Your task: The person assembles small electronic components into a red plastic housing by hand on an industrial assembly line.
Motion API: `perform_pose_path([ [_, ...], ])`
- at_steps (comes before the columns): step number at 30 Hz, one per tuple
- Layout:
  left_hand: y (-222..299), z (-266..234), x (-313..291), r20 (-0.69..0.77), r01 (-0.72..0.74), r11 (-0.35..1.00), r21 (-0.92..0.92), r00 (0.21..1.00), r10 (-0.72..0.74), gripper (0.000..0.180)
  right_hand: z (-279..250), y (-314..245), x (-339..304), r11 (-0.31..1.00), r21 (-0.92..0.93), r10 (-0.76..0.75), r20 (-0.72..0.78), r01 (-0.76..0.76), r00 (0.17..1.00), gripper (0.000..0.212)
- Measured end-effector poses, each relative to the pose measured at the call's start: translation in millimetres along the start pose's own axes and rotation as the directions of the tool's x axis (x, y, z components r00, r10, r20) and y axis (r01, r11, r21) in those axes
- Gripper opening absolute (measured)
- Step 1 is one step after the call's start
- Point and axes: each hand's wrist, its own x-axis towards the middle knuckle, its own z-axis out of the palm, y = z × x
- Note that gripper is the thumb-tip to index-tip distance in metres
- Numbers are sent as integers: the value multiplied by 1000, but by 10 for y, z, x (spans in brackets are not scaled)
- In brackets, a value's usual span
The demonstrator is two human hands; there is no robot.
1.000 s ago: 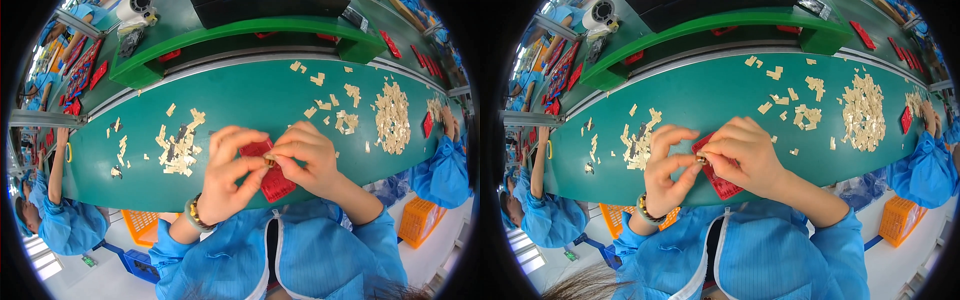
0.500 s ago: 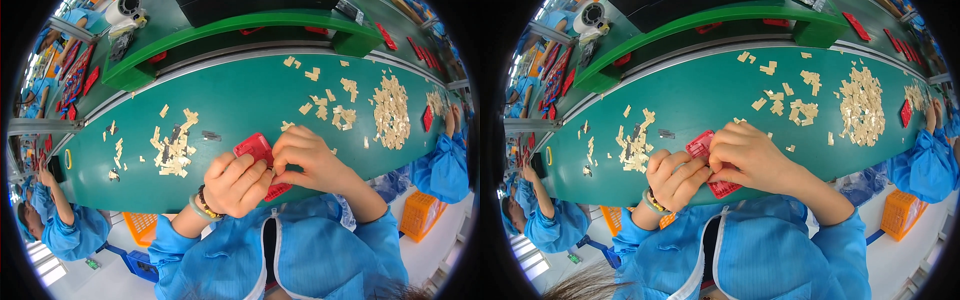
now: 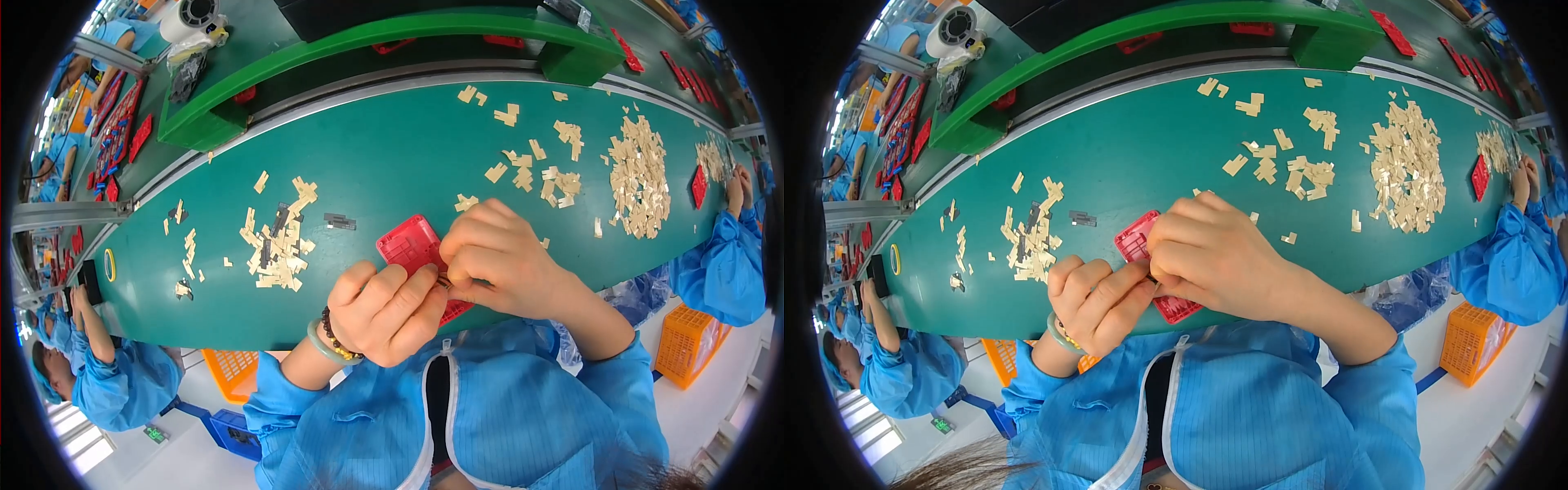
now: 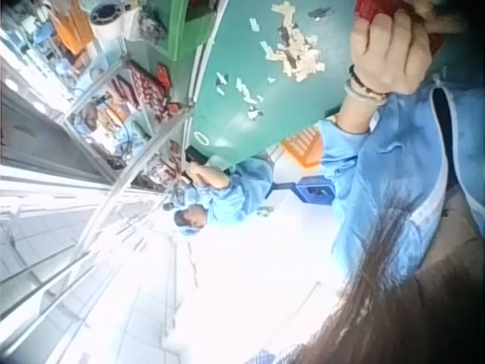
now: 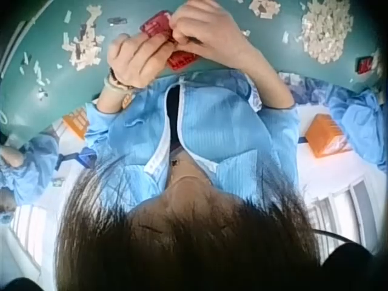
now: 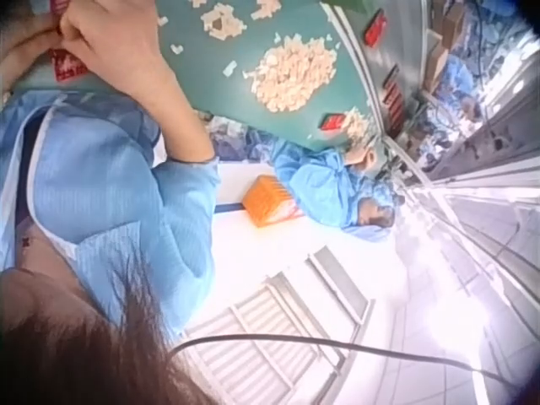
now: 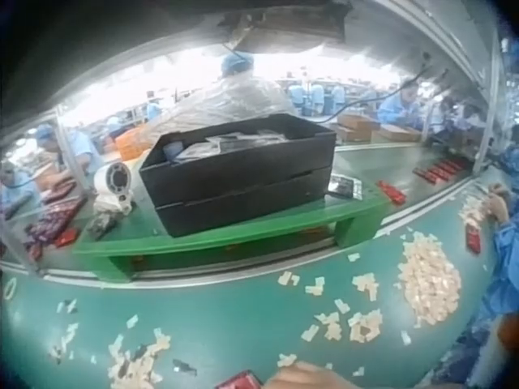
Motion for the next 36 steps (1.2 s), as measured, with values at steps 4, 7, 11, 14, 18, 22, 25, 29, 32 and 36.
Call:
perform_pose_path([
  [4, -4, 17, 12, -16, -9, 1000, 24, 1000, 10, 21, 28, -37, 7, 1000, -18, 4, -75, -5, 997, 20],
  [7, 10, 28, -16, -22, 24, 999, 38, 999, -23, 21, 38, -25, -30, 991, -117, -70, -59, 63, 996, 18],
  [11, -54, 84, 12, 134, 301, 945, 129, 939, -318, 31, -87, 59, -235, 968, -250, 14, -11, -16, 1000, 18],
  [14, -227, 70, -33, 226, 573, 808, -140, 813, -537, 40, -132, 173, -315, 843, -486, 215, -89, -231, 973, 18],
  [18, -173, 61, -24, 300, 554, 768, -322, 829, -472, 44, 170, -68, 3, 807, -508, 222, -213, -302, 952, 18],
  [22, -173, -61, -91, 240, 624, 673, -397, 778, -580, 47, 330, -105, 233, 839, -536, 12, -153, -93, 988, 18],
  [25, -206, -189, -72, 320, 701, 222, -678, 553, -770, 46, 365, 5, 349, 784, -617, -212, -172, 62, 962, 18],
  [29, -176, -133, -255, 92, 710, 612, -349, 676, -731, 43, 386, 125, 409, 962, -225, 92, -267, -155, 959, 10],
  [32, 59, -93, -445, 295, 482, 867, -125, 853, -431, 44, 411, 254, 294, 773, 317, 589, -35, -550, 807, 9],
  [36, 230, 48, -494, 451, 478, 875, -74, 799, -398, 54, 449, 365, 261, 543, 388, 701, 278, -745, 656, 13],
])
